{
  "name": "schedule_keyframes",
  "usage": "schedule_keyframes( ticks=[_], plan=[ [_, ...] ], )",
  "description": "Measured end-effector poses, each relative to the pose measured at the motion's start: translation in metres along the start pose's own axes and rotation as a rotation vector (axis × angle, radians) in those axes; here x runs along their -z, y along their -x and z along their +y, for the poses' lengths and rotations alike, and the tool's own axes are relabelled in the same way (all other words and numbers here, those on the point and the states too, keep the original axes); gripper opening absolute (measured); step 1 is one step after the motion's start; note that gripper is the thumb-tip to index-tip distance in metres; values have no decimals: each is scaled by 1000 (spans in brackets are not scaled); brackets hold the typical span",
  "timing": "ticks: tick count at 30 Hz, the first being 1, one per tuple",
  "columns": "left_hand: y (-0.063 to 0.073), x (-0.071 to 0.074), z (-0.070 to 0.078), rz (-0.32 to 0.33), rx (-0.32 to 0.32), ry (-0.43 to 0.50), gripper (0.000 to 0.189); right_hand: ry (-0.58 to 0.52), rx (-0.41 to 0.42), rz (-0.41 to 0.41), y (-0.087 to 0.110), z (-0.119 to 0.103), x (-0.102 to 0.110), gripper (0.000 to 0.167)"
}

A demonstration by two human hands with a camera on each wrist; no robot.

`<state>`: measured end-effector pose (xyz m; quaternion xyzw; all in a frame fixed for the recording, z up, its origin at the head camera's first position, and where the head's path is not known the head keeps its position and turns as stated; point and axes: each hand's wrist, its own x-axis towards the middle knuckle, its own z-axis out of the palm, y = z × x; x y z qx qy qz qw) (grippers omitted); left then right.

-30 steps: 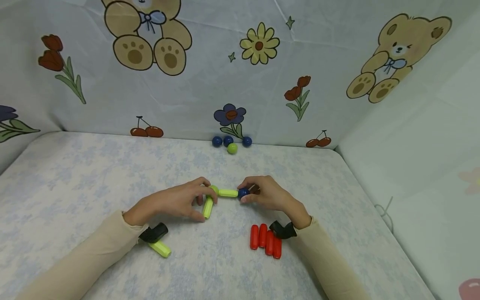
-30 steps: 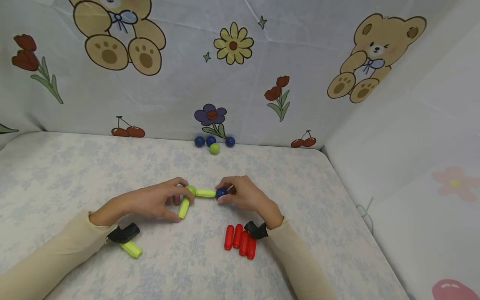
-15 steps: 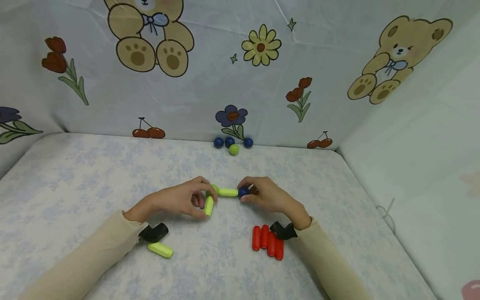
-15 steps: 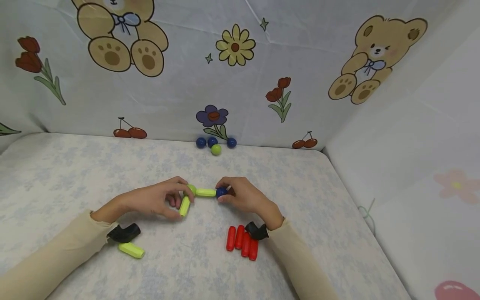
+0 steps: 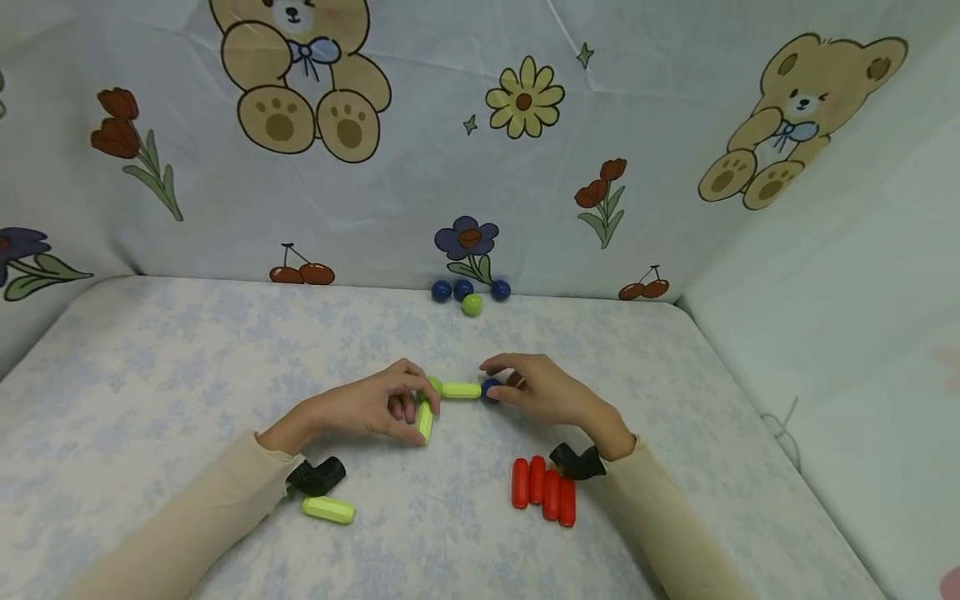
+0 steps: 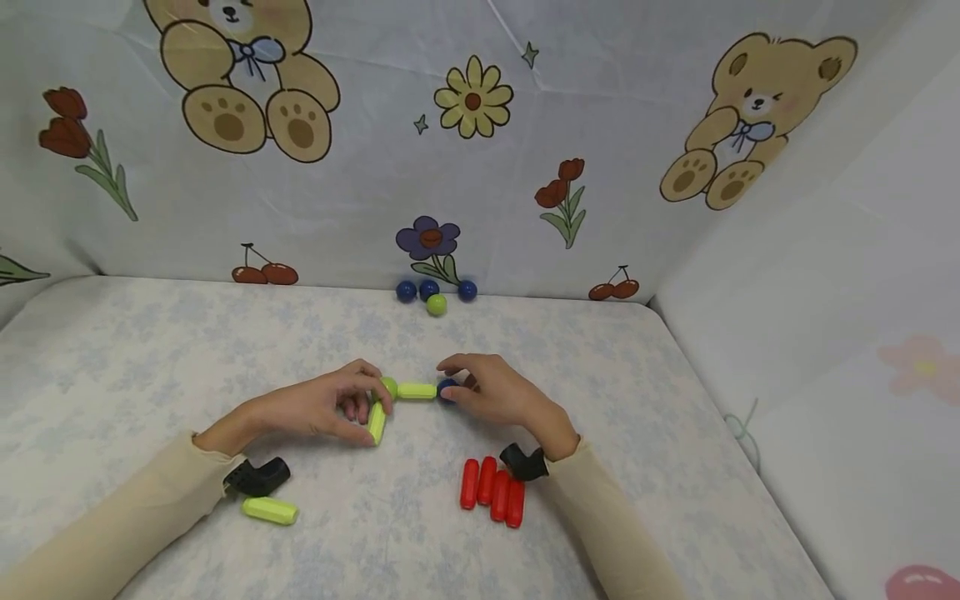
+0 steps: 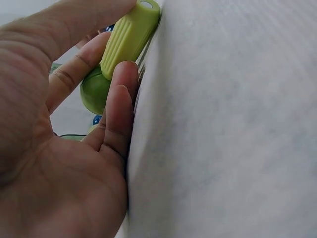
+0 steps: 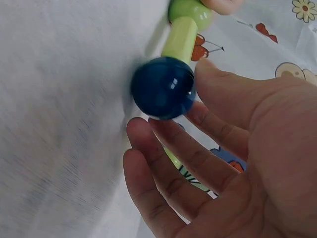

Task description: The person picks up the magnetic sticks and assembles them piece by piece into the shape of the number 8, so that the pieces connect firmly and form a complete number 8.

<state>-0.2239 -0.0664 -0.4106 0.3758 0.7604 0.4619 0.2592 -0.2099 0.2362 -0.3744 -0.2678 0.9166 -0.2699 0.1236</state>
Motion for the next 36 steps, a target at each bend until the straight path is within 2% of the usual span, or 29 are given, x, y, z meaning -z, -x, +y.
schedule_keyframes(
  ticks=[5,12,20,26,32,36],
  plan=[
    [0,0,-1,1,13,9,36,25,23,7,-5,3,9,36],
    [1,0,0,4,22,29,40,83,20,51,-28,10,22,32],
    [2,0,-2,7,20,49,39,177,-1,137,-61,19,25,45],
    [1,2,-1,9,21,62,43,206,-30,143,-81,18,24,48],
    [-1,2,-2,-12,0,54,51,209,-56,145,-93,18,22,48],
    [0,2,-5,-23,-4,29,44,216,-71,117,-98,17,19,48]
  ],
)
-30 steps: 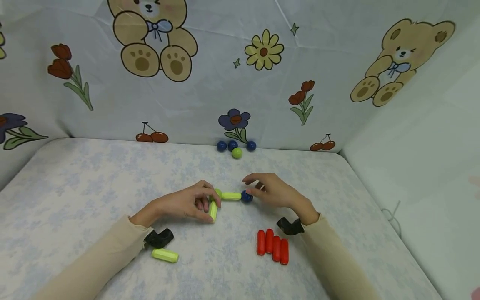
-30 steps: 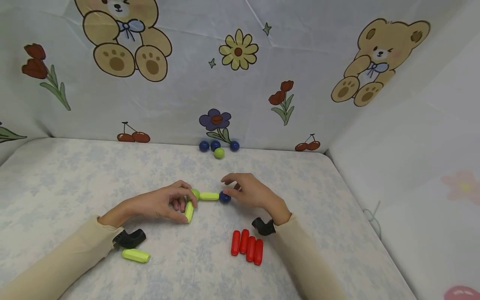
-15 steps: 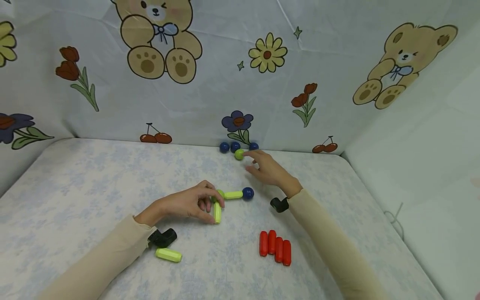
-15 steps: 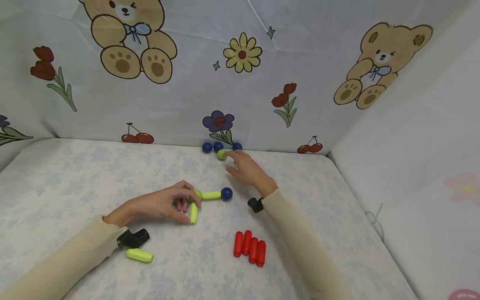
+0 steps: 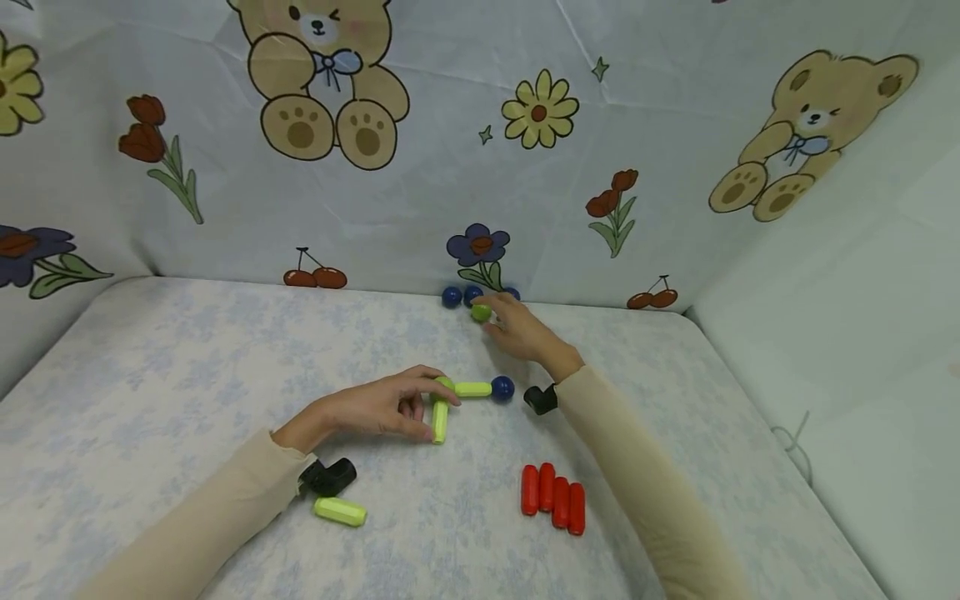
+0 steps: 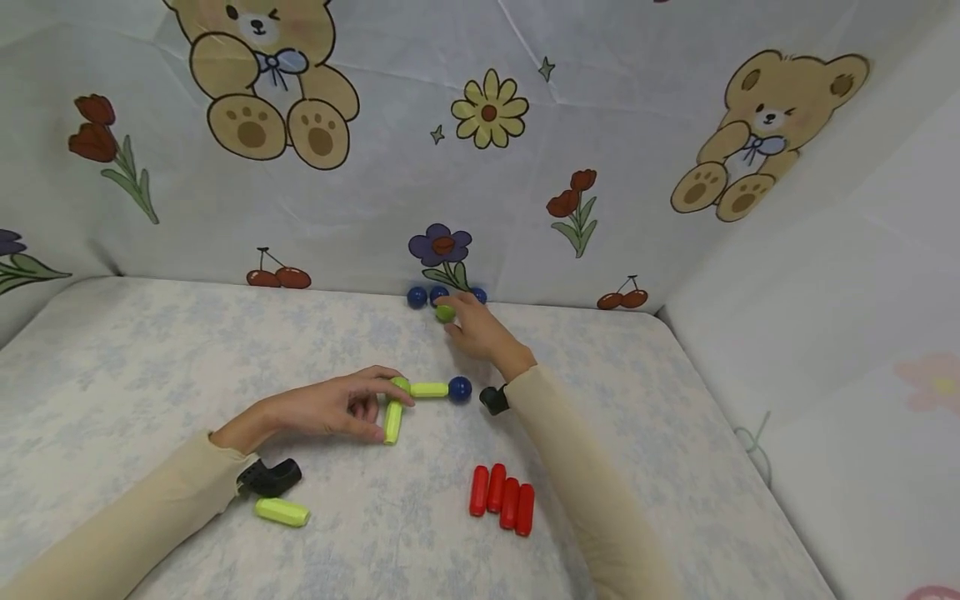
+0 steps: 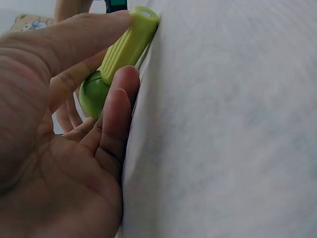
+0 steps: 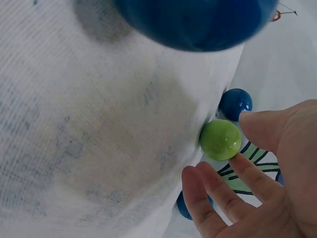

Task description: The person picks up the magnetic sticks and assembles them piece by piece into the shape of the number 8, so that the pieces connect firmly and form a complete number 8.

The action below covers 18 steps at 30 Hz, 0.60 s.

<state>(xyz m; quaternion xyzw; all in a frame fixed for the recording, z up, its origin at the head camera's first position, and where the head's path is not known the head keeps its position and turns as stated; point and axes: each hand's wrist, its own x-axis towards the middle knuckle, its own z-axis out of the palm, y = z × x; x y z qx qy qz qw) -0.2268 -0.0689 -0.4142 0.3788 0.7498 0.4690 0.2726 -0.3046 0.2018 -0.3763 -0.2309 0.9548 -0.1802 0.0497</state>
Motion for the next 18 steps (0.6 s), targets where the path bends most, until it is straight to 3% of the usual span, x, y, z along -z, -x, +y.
schedule_keyframes(
  ticks=[8,18],
  plan=[
    [-1,-1,2,18,-8,-36,24,32,1,-8,2,-1,1,41],
    [-1,-1,-1,38,34,22,24,36,6,-3,5,-1,1,36]
  ],
)
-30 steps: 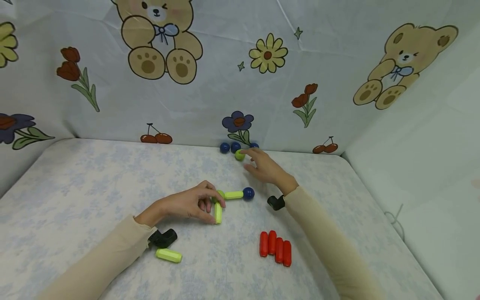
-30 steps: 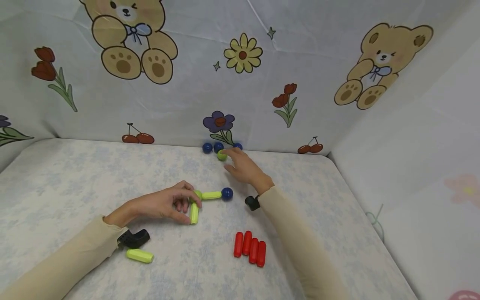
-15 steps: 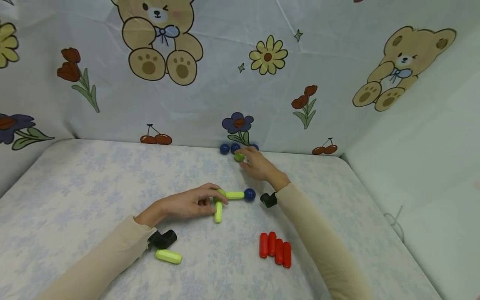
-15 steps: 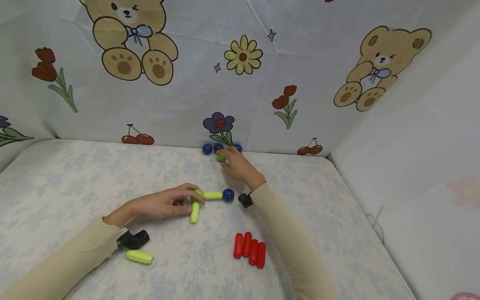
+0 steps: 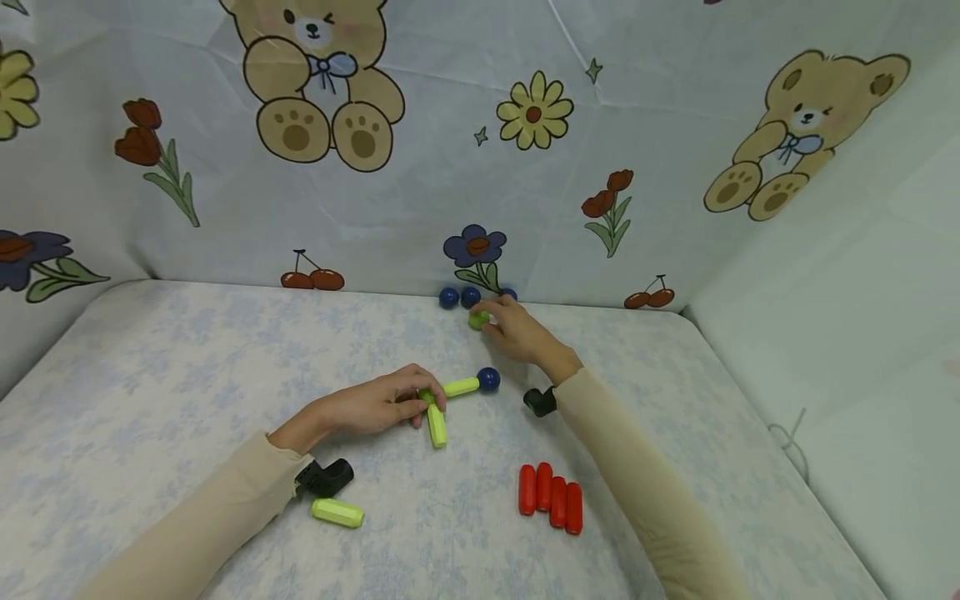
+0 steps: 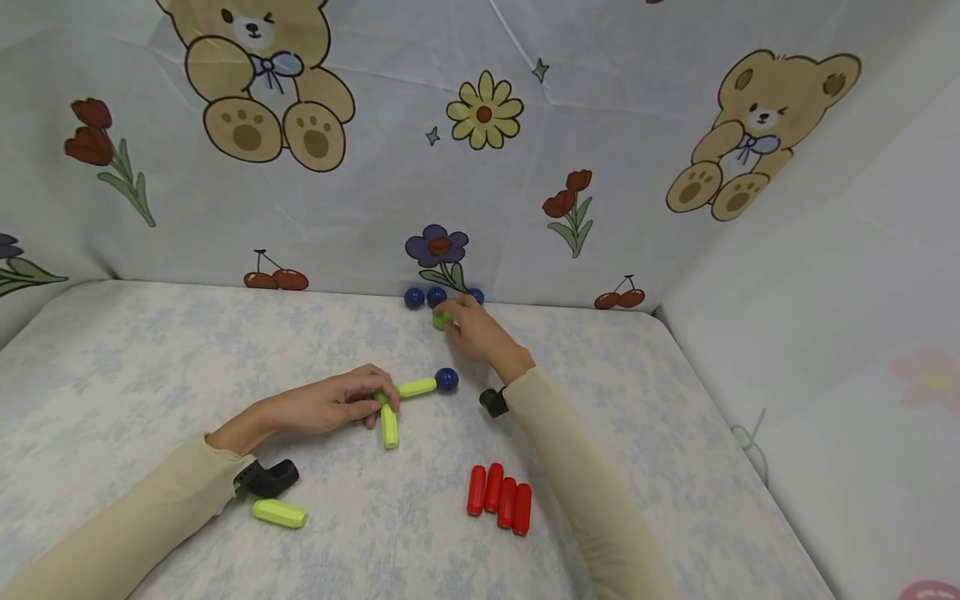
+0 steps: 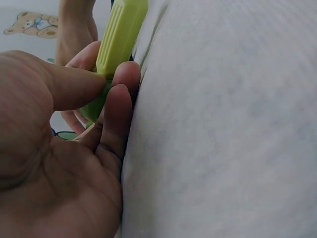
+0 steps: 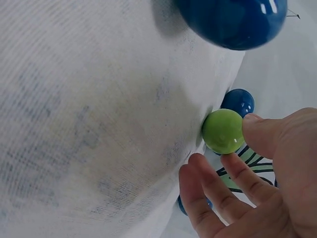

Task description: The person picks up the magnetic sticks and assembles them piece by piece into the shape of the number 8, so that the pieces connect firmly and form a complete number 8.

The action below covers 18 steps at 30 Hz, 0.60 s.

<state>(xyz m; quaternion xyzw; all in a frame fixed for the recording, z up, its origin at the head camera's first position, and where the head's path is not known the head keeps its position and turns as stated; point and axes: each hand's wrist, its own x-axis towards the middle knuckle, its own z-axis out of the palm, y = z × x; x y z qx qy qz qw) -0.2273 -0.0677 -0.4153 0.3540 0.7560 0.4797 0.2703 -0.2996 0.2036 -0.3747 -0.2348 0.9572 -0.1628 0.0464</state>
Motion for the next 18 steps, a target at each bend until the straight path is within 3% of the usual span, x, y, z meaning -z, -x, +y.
schedule_keyframes(
  ticks=[12,18],
  plan=[
    [0,-2,-1,4,-3,22,25,52,-10,-27,7,-6,-6,34],
    [-1,-3,1,8,-7,21,19,16,14,-19,19,-7,-4,29]
  ],
)
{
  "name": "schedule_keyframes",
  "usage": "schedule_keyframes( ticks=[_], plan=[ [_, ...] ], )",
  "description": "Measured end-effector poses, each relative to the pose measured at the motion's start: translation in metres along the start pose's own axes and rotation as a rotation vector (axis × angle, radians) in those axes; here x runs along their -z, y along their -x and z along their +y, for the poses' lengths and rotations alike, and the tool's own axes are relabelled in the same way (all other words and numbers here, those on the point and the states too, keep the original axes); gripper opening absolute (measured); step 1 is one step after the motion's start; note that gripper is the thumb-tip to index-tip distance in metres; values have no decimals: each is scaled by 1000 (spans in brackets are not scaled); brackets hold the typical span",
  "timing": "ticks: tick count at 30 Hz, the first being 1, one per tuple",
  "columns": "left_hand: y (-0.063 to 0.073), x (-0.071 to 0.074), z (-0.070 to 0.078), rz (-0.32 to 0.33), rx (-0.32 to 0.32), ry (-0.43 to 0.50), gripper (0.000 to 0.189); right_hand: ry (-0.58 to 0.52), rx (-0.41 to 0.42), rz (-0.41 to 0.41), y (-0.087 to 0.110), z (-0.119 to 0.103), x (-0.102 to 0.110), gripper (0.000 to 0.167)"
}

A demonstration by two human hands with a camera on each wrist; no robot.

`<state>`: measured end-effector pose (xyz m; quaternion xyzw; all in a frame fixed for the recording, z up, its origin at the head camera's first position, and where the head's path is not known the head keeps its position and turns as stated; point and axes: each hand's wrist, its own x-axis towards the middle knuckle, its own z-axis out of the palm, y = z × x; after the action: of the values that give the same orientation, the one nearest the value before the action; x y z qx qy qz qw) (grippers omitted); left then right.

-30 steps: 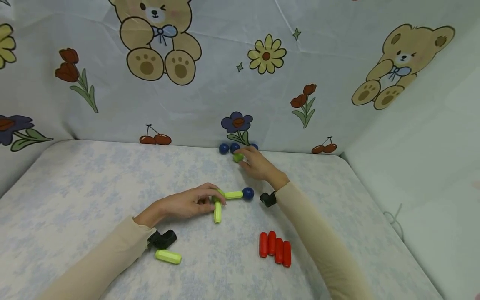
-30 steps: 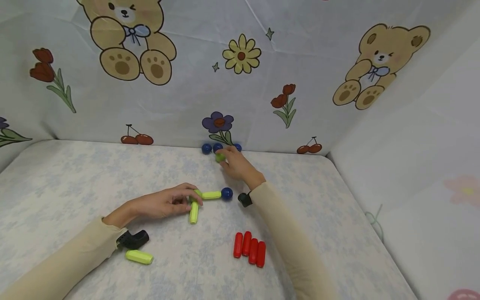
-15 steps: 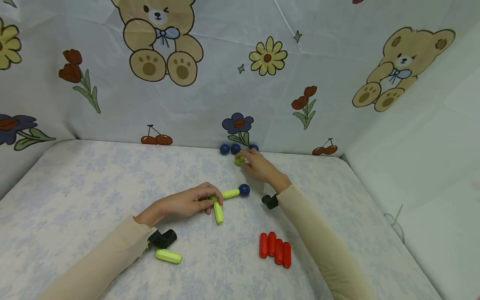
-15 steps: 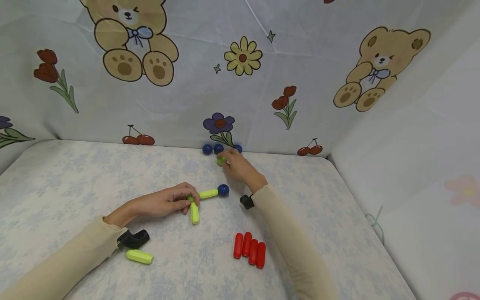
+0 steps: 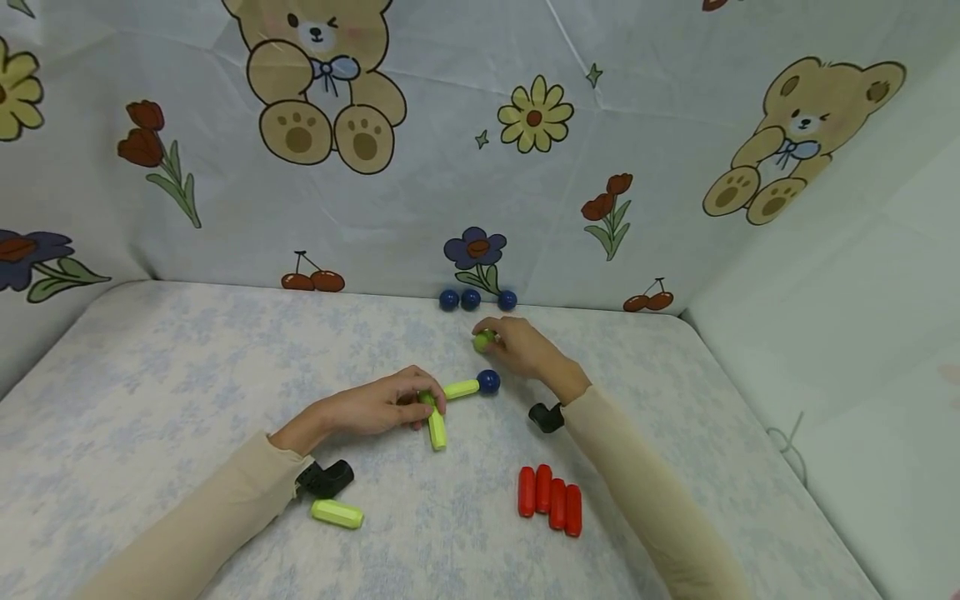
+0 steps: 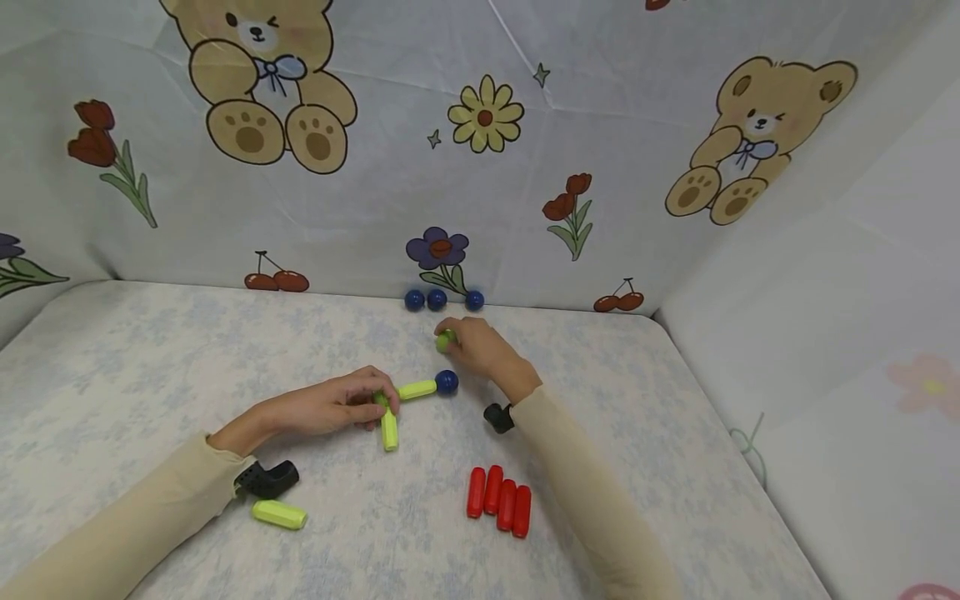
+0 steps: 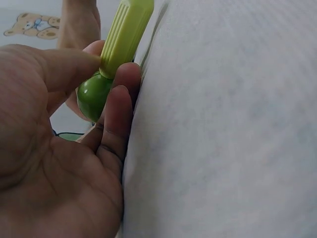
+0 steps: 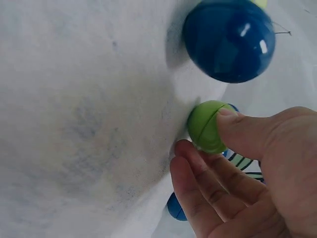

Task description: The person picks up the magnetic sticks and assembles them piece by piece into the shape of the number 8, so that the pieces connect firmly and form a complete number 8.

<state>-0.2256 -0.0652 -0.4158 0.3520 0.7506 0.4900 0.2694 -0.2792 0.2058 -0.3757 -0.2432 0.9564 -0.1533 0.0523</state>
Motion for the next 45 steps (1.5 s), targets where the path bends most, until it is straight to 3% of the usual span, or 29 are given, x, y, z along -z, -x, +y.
schedule_keyframes(
  ticks=[8,24,39,45],
  plan=[
    [2,-1,-2,20,22,-5,22,-76,5,29,24,3,-3,24],
    [6,1,-6,23,-12,-25,29,-137,-43,-45,60,4,0,25],
    [3,2,-3,49,29,-54,29,-168,-47,-103,69,5,6,28],
    [0,4,-4,47,24,-23,30,-160,-37,-130,69,5,7,31]
  ],
)
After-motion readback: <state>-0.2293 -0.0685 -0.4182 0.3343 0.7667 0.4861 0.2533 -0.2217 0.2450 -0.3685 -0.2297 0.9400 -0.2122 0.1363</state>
